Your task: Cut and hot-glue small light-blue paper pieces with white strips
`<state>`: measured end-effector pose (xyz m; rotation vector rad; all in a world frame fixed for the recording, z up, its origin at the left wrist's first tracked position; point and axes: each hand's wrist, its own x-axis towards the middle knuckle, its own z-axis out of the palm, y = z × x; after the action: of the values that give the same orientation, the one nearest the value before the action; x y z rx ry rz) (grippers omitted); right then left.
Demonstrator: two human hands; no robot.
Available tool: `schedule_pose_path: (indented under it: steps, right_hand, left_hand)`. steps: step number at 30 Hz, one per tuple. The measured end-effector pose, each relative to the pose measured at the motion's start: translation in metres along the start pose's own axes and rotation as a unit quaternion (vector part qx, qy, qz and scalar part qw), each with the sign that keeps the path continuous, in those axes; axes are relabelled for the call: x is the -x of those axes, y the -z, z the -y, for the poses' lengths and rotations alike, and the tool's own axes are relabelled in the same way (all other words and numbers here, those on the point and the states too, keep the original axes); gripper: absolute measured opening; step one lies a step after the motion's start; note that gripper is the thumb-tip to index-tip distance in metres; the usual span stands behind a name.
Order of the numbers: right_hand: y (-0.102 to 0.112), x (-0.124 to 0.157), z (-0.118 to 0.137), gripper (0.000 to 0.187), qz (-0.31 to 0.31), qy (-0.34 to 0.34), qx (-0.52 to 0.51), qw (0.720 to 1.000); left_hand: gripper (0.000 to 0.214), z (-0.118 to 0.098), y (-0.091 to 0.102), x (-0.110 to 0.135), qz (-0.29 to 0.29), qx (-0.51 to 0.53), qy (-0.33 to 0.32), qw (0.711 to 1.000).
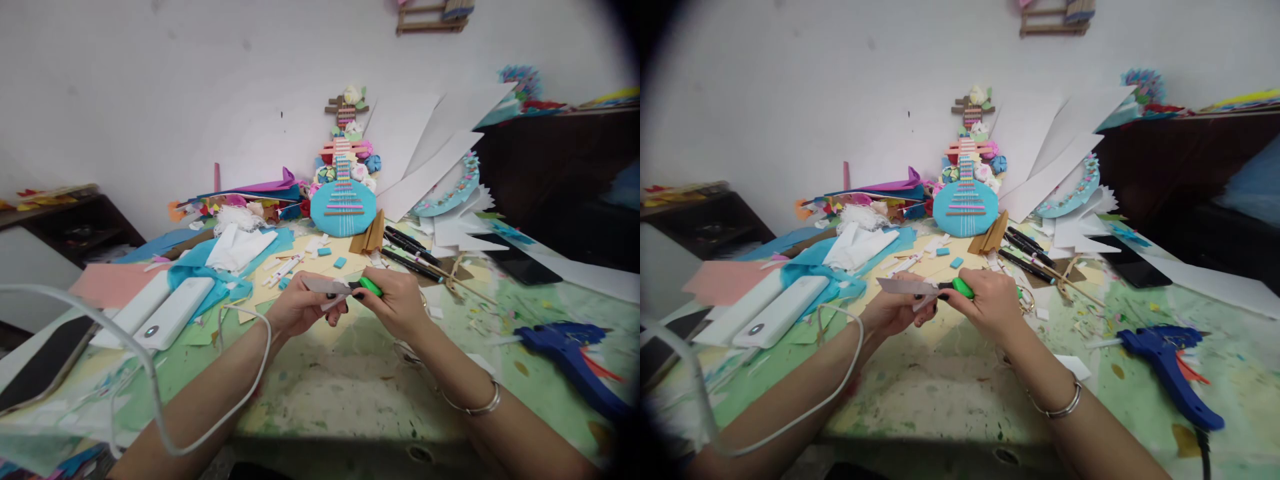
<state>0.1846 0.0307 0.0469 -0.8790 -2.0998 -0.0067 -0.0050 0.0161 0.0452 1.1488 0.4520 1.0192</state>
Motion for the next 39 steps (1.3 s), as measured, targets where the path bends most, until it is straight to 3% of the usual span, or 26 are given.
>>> schedule_pose_path:
  steps: [6, 15, 22, 39]
  right_hand:
    - [0.000, 0.000, 0.000, 0.052, -0.004, 0.000, -0.007, 1.000]
    - [-0.001, -0.001, -0.009, 0.053, 0.001, -0.008, -0.004, 1.000]
    - [0.000, -0.001, -0.011, 0.053, 0.006, -0.001, 0.003, 1.000]
    - [0.000, 0.000, -0.002, 0.052, 0.013, 0.010, -0.016, 1.000]
  left_hand:
    - [0.024, 0.002, -0.003, 0.000, 0.017, 0.025, -0.013, 0.999]
    - [0.024, -0.003, 0.003, 0.002, -0.002, 0.005, -0.033, 0.999]
    - [0.019, -0.005, 0.008, 0.003, 0.032, 0.013, -0.046, 0.998]
    - [0.027, 0.000, -0.003, 0.002, 0.013, -0.009, 0.014, 1.000]
